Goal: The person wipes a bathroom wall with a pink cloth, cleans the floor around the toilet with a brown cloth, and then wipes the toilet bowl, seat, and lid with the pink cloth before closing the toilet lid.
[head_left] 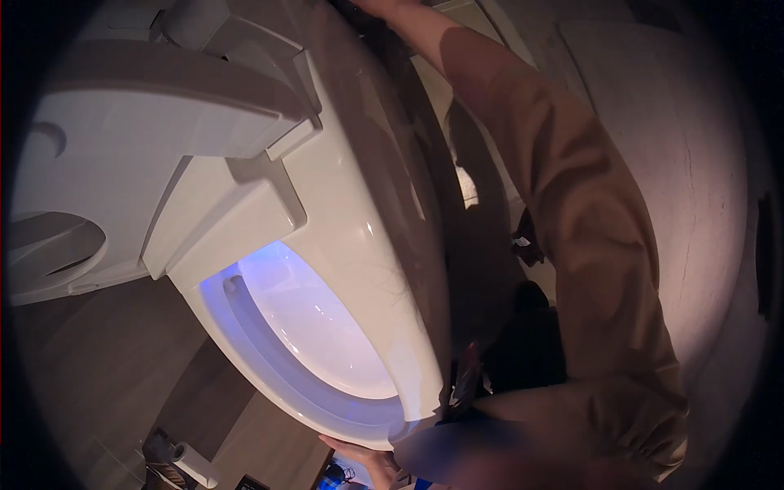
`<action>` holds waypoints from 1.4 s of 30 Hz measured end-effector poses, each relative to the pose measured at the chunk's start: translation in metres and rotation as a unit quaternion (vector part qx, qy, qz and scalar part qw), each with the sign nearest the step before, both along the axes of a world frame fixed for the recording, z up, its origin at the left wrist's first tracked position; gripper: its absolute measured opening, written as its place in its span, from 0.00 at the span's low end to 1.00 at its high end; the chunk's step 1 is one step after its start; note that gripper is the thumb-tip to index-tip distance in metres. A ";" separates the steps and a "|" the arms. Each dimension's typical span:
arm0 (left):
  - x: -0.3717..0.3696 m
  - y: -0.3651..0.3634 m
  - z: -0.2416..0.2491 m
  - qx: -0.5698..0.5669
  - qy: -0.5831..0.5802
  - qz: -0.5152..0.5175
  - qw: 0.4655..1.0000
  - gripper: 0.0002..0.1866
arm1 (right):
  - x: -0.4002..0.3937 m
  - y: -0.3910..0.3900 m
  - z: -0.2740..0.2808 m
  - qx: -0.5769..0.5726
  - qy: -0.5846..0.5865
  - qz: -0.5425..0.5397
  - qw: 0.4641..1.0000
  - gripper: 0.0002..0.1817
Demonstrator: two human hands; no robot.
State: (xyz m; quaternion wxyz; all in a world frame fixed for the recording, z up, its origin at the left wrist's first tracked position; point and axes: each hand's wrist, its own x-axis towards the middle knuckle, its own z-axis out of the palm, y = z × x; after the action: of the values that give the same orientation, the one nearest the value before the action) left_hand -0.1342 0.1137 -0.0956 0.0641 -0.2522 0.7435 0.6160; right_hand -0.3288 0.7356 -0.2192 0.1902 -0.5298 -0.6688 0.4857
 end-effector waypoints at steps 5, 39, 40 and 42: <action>0.002 0.000 0.001 0.004 0.015 -0.018 1.000 0.27 | 0.006 -0.007 0.037 -0.065 -0.032 0.008 0.997 0.45; 0.013 0.001 -0.002 -0.094 0.042 -0.065 0.993 0.44 | -0.005 0.004 -0.079 0.016 0.270 -0.021 0.963 0.30; 0.015 0.004 -0.002 -0.100 0.063 -0.060 0.991 0.44 | -0.005 0.007 -0.081 0.033 0.311 0.002 0.950 0.30; 0.019 0.004 -0.003 -0.152 0.102 -0.116 0.976 0.43 | 0.009 0.012 -0.070 0.018 0.269 0.020 0.963 0.29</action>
State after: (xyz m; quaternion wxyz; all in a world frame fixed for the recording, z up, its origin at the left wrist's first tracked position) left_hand -0.1149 0.1176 -0.0986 0.0195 -0.1066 0.8555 0.5063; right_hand -0.3195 0.7478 -0.2889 0.3623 -0.3626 -0.6121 0.6022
